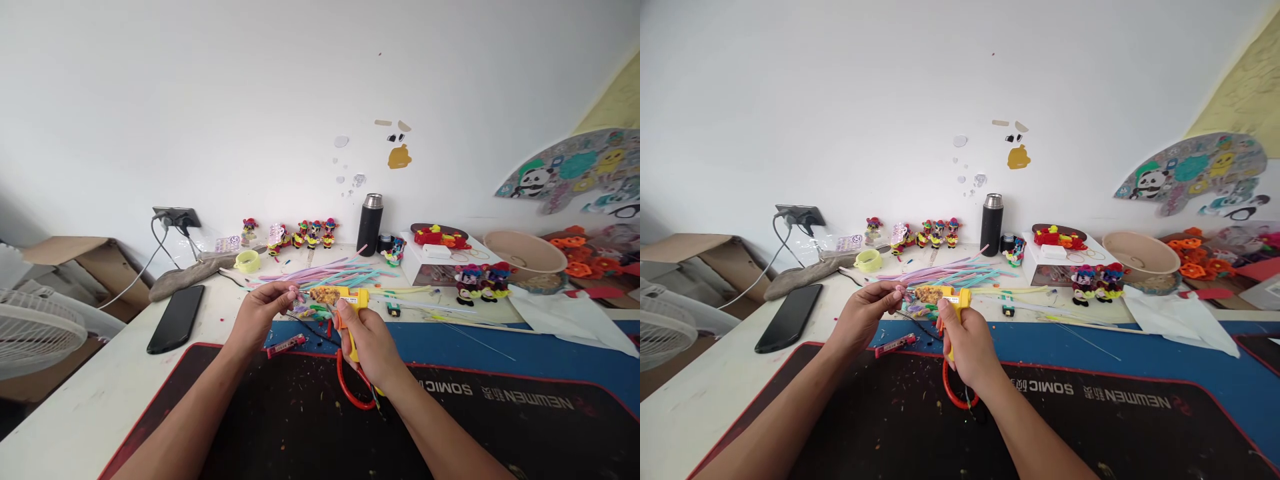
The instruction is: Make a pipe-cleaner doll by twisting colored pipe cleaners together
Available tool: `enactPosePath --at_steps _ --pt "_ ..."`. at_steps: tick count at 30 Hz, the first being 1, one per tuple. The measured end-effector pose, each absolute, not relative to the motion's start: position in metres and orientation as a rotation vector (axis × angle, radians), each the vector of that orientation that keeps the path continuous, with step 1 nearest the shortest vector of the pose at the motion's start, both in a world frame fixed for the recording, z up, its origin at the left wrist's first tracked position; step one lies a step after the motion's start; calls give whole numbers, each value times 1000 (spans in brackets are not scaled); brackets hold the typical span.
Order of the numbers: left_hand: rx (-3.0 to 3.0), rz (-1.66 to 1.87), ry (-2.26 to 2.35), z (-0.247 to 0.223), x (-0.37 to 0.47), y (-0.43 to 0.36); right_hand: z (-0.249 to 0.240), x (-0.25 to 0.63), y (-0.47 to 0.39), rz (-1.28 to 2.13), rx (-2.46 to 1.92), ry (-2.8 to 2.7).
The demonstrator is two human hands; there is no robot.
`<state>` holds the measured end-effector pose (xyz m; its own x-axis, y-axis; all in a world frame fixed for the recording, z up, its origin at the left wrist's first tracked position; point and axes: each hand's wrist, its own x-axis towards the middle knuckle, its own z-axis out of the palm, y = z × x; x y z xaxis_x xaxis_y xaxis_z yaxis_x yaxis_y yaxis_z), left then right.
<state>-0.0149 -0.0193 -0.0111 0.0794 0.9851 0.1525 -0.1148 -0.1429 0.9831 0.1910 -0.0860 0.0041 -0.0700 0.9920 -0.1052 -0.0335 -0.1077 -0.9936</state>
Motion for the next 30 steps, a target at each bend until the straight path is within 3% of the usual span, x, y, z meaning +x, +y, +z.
enactPosePath --at_steps 30 --pt "1159 1386 967 -11 -14 -17 -2 191 -86 1387 -1220 -1173"
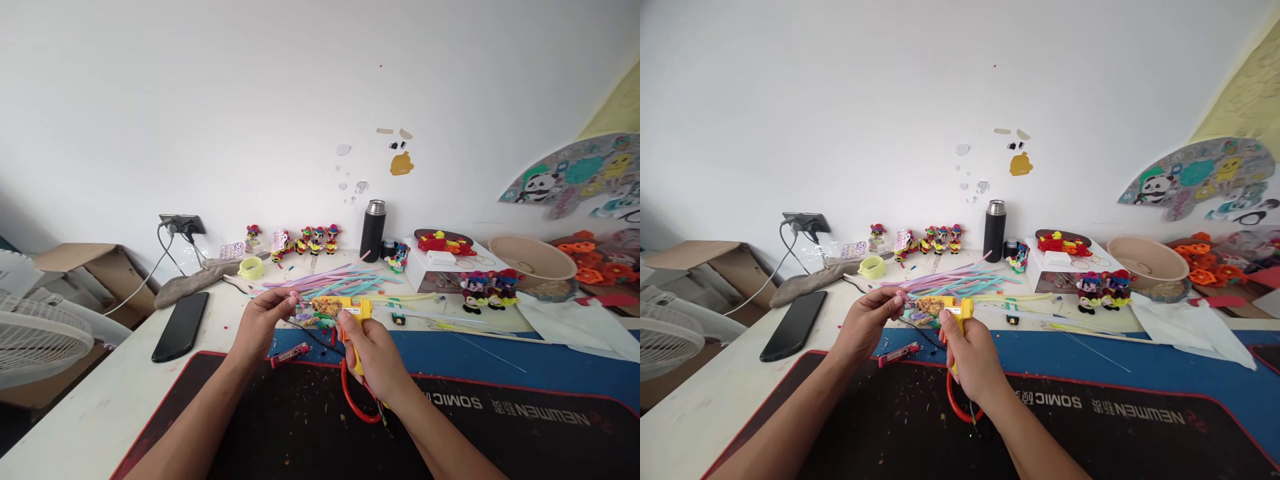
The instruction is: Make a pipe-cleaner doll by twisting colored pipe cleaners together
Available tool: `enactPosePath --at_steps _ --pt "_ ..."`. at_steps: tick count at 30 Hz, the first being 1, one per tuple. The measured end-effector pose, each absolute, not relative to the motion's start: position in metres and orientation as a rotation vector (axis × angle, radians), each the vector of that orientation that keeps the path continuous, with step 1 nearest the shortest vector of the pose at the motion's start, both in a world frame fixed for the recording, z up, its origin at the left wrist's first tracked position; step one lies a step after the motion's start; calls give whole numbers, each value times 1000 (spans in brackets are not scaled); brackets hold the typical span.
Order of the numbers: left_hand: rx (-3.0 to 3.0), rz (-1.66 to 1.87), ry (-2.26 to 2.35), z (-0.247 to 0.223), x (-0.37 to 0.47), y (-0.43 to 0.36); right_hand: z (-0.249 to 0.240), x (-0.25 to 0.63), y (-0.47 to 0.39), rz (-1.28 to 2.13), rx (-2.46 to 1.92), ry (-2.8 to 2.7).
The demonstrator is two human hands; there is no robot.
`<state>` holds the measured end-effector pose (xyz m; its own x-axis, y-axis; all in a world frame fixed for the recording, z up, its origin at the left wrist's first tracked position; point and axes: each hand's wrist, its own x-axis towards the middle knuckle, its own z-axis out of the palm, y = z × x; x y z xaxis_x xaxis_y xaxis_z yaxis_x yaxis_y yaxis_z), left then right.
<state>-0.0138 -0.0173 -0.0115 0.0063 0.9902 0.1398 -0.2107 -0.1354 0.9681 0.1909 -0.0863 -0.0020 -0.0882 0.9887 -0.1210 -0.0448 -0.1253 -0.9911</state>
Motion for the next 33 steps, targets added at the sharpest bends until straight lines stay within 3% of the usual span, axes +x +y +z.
enactPosePath --at_steps 33 --pt "1217 1384 940 -6 -18 -21 10 188 -96 1301 -1276 -1212"
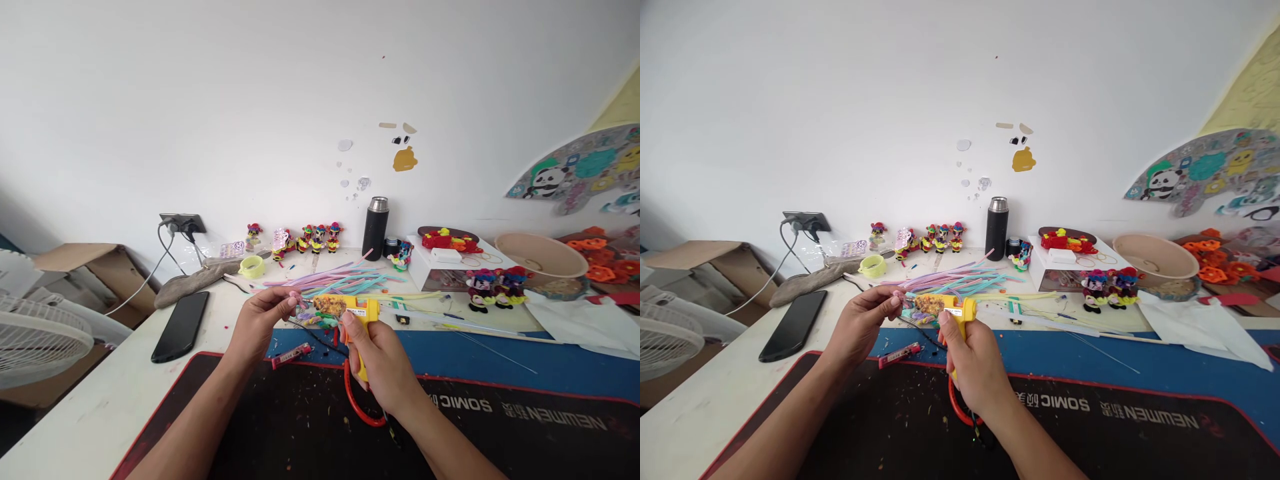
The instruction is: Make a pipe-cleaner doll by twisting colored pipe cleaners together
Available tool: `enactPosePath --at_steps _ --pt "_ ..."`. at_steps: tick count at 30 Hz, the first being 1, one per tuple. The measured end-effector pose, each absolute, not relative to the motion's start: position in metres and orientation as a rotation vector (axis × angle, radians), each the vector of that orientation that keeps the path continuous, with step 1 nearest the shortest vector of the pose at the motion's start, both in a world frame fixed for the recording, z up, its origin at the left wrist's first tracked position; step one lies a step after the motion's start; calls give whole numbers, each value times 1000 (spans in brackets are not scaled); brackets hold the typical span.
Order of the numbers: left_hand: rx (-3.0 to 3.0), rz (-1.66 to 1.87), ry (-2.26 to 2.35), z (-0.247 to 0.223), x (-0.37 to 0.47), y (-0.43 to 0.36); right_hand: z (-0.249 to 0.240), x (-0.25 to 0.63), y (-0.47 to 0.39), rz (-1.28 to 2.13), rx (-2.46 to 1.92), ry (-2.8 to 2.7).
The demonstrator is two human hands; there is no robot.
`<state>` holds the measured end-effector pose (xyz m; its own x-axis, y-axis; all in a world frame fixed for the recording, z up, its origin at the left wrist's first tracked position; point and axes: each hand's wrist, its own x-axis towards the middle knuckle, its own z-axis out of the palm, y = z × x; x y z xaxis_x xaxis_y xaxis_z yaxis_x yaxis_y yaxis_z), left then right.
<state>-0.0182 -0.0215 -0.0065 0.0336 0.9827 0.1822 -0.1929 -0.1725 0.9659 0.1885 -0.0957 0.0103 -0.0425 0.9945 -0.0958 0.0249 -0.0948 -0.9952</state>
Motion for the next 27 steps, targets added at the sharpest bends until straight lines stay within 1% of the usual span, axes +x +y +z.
enactPosePath --at_steps 27 --pt "1139 1484 922 7 -19 -25 9 186 -104 1206 -1331 -1302"
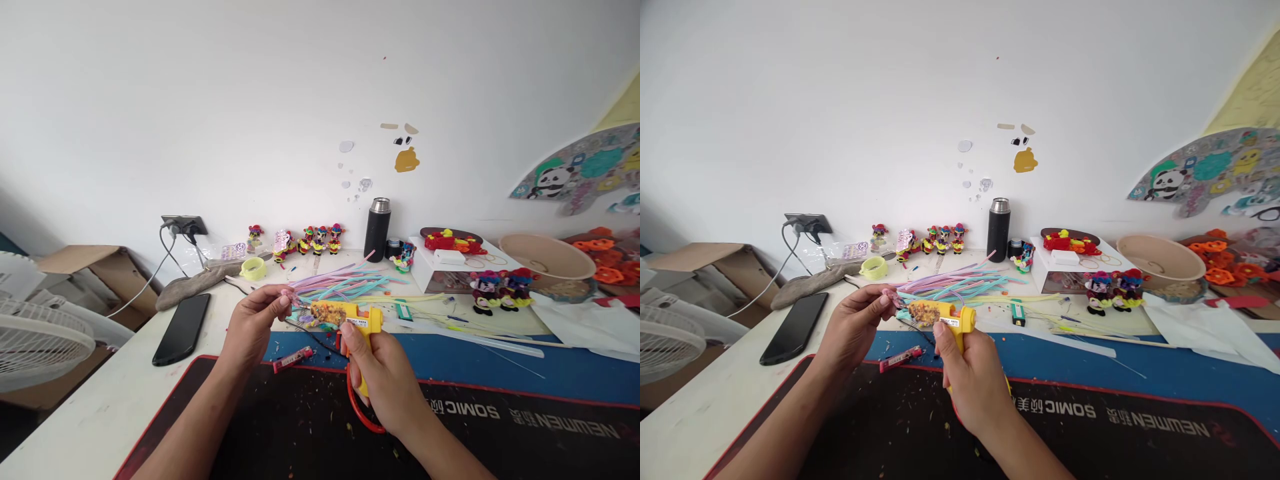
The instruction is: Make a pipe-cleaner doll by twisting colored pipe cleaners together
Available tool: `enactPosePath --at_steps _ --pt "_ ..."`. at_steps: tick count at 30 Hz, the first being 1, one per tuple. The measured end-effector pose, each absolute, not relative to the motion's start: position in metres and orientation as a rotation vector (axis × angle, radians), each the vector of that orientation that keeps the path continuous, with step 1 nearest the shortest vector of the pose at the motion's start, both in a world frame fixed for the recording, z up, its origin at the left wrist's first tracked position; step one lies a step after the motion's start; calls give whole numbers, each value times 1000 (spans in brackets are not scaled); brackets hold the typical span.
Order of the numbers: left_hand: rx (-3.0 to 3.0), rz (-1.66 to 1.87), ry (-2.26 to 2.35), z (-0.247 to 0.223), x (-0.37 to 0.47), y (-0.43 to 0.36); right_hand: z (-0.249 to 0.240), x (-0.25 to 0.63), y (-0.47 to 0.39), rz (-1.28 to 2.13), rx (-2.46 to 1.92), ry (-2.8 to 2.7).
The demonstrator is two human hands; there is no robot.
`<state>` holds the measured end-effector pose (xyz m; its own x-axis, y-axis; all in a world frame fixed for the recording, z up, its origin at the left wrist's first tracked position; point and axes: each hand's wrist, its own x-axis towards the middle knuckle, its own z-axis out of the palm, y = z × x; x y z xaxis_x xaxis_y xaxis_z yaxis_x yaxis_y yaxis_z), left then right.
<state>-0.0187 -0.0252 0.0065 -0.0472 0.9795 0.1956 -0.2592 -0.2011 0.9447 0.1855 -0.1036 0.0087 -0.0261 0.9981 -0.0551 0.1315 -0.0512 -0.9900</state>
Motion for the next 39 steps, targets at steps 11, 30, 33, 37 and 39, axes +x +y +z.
enactPosePath --at_steps 11,30,33,37,39 --pt "1054 1492 871 7 -19 -26 8 185 -105 1192 -1343 -1315" --pt "1110 1471 864 4 -22 -26 9 184 -106 1167 -1341 -1311" --pt "1132 1461 876 4 -23 -26 9 184 -106 1164 -1329 -1290" --pt "1173 1453 899 4 -22 -27 9 184 -106 1167 -1308 -1291" --pt "1184 1449 903 4 -21 -28 9 184 -107 1171 -1305 -1288"
